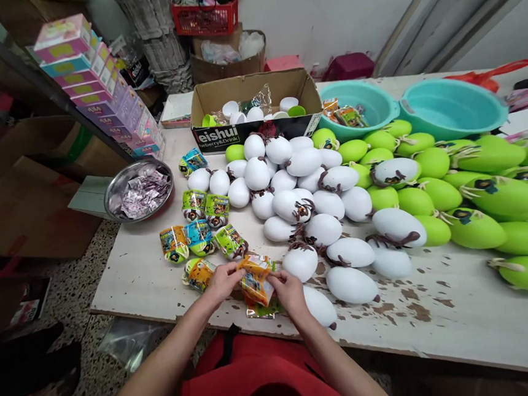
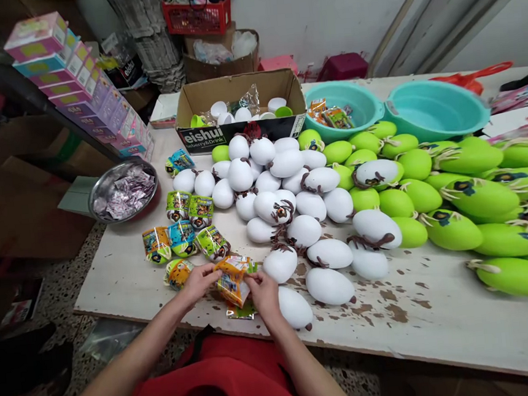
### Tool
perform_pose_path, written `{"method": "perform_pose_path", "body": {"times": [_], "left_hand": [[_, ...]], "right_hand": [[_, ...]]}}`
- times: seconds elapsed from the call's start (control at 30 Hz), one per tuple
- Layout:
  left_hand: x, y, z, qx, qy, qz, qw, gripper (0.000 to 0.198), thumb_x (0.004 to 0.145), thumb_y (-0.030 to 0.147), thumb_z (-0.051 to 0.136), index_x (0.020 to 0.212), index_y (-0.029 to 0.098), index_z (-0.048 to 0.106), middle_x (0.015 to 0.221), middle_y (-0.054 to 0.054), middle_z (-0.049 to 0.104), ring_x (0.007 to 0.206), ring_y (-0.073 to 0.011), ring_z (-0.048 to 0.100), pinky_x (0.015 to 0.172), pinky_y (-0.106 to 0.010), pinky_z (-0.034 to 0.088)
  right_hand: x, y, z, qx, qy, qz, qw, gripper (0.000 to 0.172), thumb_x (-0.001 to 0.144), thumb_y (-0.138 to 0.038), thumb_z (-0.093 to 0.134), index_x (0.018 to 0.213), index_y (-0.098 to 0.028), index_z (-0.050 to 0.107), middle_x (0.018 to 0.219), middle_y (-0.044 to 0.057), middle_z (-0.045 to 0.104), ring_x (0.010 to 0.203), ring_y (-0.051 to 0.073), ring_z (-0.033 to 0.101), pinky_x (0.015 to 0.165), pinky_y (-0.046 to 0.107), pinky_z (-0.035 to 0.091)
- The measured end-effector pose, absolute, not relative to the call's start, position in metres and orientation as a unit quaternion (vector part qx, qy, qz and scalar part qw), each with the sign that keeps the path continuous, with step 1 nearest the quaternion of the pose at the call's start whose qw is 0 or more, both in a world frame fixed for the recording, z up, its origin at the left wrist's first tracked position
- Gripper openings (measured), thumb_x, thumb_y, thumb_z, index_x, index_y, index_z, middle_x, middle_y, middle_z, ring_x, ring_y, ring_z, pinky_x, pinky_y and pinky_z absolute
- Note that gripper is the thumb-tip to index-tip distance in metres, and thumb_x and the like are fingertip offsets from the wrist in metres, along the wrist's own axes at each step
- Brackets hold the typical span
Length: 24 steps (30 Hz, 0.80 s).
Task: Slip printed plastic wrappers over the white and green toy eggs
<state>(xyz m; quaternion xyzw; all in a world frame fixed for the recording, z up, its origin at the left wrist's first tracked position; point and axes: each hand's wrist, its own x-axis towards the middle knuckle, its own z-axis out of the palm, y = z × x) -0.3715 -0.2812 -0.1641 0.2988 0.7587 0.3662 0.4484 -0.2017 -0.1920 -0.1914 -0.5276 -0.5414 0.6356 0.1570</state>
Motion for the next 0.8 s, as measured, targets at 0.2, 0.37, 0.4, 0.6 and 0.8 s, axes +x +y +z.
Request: {"method": "perform_pose_path", "body": {"times": [0.2,0.37,0.4,0.6,0.8], "left_hand": [[-0.362,-0.271,-0.136,0.189,0.538,0.526,0.631,0.040,0.073,0.040,0.069,0.103,0.013,0.070,0.093,-0.007,0.073,0.086,-0.0204,0.065,0.078,-0.029,0.049],[-0.370,-0.260,-0.126,0.077,0.483,0.589,0.643,0.038,0.069,0.042,0.076,0.093,0.013,0.071,0.092,-0.010,0.073,0.081,-0.0201,0.068,0.077,-0.029,0.052],[-0.371,-0.258,-0.126,0.067,0.490,0.594,0.635,0.038,0.068,0.041,0.077,0.092,0.013,0.070,0.092,-0.009,0.074,0.082,-0.0202,0.068,0.077,-0.029,0.052],[-0.365,-0.249,-0.138,0.022,0.558,0.545,0.625,0.041,0.064,0.039,0.081,0.097,0.019,0.067,0.097,-0.004,0.074,0.086,-0.0193,0.069,0.072,-0.026,0.055],[-0.335,-0.232,-0.145,0.042,0.602,0.480,0.637,0.040,0.056,0.041,0.084,0.090,0.024,0.069,0.095,-0.002,0.075,0.082,-0.0229,0.070,0.063,-0.027,0.057]], "right_hand": [[-0.216,-0.195,-0.174,-0.487,-0.611,0.596,0.184,0.017,0.066,-0.033,0.062,0.074,-0.019,0.068,0.080,0.006,0.071,0.075,0.024,0.062,0.070,0.032,0.050],[-0.206,-0.192,-0.172,-0.501,-0.607,0.589,0.185,0.027,0.074,-0.043,0.060,0.070,-0.017,0.065,0.063,0.004,0.066,0.059,0.019,0.059,0.056,0.028,0.048],[-0.200,-0.190,-0.171,-0.509,-0.603,0.585,0.189,0.031,0.076,-0.047,0.059,0.073,-0.016,0.066,0.063,0.004,0.065,0.057,0.018,0.058,0.054,0.028,0.047],[-0.106,-0.139,-0.151,-0.635,-0.566,0.448,0.275,0.045,0.074,-0.054,0.061,0.099,-0.017,0.065,0.093,0.007,0.068,0.078,0.021,0.063,0.068,0.030,0.052],[0.083,-0.012,-0.115,-0.827,-0.372,0.197,0.372,0.076,0.073,-0.052,0.059,0.131,-0.007,0.039,0.131,0.023,0.046,0.115,0.030,0.052,0.099,0.042,0.041]]}}
